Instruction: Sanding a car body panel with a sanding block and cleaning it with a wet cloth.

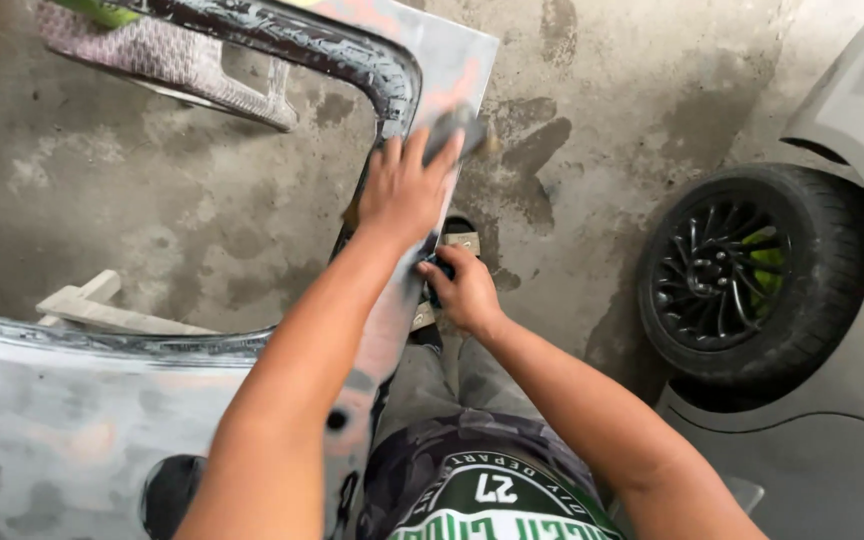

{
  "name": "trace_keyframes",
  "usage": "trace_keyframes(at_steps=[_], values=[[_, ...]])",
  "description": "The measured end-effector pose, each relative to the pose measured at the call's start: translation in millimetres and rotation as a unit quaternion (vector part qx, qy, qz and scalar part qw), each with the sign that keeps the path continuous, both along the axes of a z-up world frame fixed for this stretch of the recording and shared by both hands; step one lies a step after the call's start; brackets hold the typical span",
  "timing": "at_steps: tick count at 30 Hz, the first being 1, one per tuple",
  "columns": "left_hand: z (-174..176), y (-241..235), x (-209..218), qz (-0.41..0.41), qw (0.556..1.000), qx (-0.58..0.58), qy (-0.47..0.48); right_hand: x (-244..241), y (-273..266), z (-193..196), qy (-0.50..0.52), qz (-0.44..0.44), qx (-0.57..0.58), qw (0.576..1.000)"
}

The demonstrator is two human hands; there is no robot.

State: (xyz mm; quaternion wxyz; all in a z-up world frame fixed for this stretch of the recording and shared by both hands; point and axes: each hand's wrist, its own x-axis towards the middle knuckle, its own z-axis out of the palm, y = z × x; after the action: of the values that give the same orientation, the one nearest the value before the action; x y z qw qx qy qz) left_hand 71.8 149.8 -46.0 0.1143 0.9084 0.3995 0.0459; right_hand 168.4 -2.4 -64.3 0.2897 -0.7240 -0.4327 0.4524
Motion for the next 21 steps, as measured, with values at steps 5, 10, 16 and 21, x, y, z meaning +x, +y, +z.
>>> trace_keyframes(at_steps=[5,10,16,21], values=[[30,-60,-72,-0.032,0.998,-0.033,-0.033,3,8,4,0.023,0.006,-0.032,0.999],[7,-31,-40,-0.036,0.999,0.006,-0.010,3,-1,-14,0.033,0.023,0.030,0.999],[-19,37,25,0.024,0.999,0.006,-0.021,4,3,-6,-0.007,0.028,0.001,1.000],[13,-28,-45,-0.009,0.999,0.023,-0.022,1,-1,-2,-0.019,0.040,0.007,0.999]])
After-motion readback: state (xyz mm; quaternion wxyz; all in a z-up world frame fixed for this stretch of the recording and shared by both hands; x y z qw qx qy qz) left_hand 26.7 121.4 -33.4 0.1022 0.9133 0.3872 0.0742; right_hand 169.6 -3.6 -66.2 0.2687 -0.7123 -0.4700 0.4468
